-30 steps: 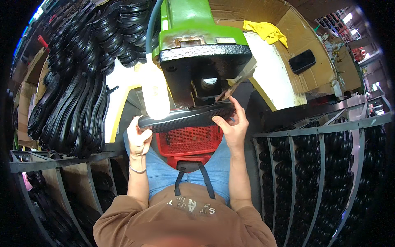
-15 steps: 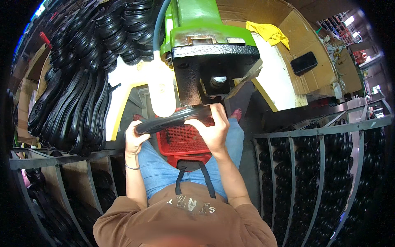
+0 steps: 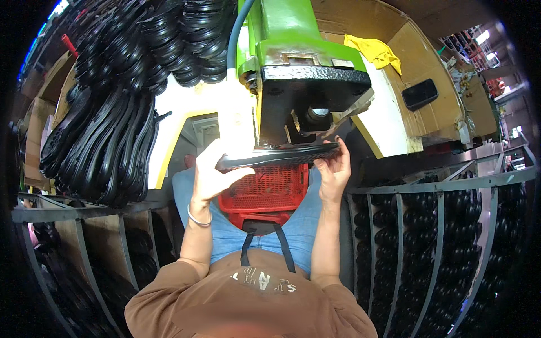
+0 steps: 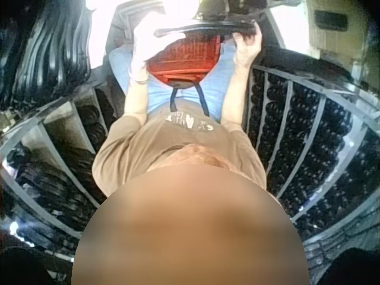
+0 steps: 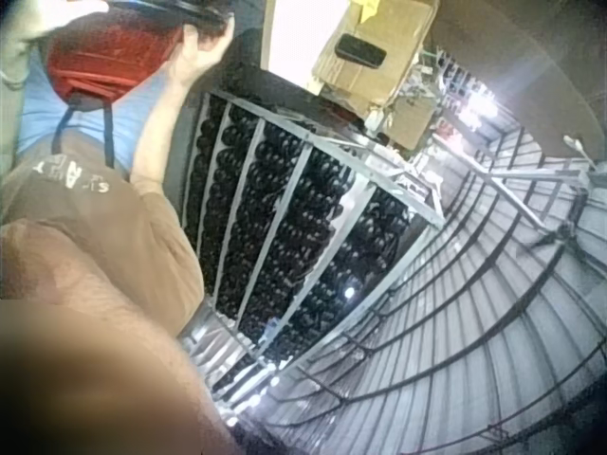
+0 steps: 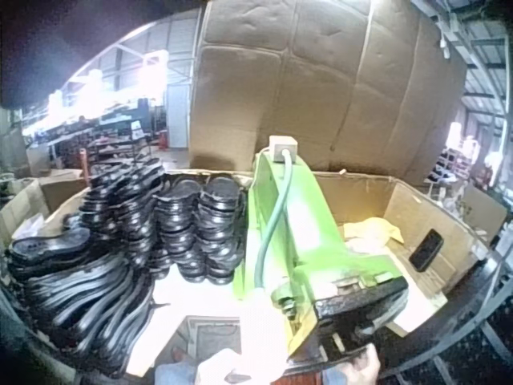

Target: Operating a specialized industrial machine to attach or trim shoe soles.

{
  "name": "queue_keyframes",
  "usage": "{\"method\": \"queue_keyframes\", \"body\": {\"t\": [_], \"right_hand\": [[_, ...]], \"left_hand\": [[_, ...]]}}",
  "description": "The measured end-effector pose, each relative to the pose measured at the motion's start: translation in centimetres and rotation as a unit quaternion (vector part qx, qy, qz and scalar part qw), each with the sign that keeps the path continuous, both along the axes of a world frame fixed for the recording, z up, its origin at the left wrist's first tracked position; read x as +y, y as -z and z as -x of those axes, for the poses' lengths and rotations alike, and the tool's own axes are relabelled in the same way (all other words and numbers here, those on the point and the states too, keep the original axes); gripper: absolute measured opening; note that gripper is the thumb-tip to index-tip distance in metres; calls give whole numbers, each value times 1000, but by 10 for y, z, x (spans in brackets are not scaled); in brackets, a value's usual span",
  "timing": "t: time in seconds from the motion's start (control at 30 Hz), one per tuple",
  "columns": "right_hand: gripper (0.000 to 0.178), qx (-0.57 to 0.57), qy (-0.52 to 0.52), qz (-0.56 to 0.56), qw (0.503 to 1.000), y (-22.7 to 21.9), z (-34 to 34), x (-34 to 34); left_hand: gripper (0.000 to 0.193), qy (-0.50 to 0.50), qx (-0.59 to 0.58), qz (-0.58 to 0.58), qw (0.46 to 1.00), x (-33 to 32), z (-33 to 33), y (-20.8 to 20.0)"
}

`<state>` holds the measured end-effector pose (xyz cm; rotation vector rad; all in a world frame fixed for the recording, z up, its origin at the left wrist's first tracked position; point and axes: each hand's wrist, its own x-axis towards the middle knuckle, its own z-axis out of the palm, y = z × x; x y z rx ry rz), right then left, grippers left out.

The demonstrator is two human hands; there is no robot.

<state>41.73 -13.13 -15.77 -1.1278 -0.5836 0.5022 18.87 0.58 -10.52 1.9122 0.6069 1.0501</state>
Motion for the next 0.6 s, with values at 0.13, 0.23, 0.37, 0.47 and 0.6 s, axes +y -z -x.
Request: {"method": "queue_keyframes", "body": {"t": [0.13, 0.23, 0.37, 0.47, 0.6], "right_hand": [[69, 24, 18, 11, 999, 1, -8, -3], [69, 18, 9, 16, 1000, 0, 1, -2], [71, 16, -20, 28, 999, -13, 23, 8], [74, 2, -43, 42, 998, -12, 36, 16], [64, -88, -45, 74, 992, -25, 54, 29]], "left_hand": [[37, 14, -51, 14, 998, -3, -10, -7], [43, 46, -35, 89, 994, 2, 0, -6], [41, 44, -23, 120, 992, 11, 24, -3], [38, 11, -6, 162, 987, 15, 43, 7], [37, -7, 9, 212, 977, 19, 73, 52]]}}
